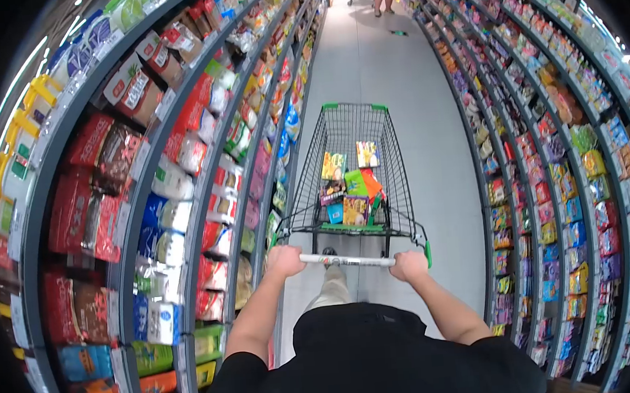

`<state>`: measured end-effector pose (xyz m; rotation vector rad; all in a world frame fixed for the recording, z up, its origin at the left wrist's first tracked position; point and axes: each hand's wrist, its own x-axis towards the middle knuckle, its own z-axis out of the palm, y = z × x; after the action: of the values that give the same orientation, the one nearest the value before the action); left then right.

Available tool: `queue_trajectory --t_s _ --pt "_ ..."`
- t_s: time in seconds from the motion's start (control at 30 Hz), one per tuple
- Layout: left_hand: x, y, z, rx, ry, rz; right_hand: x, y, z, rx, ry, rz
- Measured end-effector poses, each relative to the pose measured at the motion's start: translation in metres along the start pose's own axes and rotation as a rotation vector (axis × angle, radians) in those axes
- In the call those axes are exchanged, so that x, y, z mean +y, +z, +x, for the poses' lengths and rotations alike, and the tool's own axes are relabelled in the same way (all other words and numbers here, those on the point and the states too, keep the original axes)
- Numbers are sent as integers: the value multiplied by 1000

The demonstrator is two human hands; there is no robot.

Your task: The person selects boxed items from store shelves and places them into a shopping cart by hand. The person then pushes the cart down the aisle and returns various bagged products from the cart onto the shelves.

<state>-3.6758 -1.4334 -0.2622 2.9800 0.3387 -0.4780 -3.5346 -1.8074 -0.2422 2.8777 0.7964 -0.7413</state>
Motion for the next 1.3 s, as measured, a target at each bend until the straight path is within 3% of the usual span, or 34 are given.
queue_trajectory --t_s 0.07,0.27,0.7,1.13,1.3 --pt "10 26 -29 206 -5 -65 2 23 -22 -28 8 7" --pt "36 70 -113 244 47 -25 8 71 -103 -18 -8 2" --pt "70 133 -294 197 11 -122 -14 180 -270 148 2 -11" --pt "73 205 -493 232 79 -163 -66 283 -441 11 53 -95" --pt "77 220 -538 108 69 -126 -73 303 -474 -65 15 -90"
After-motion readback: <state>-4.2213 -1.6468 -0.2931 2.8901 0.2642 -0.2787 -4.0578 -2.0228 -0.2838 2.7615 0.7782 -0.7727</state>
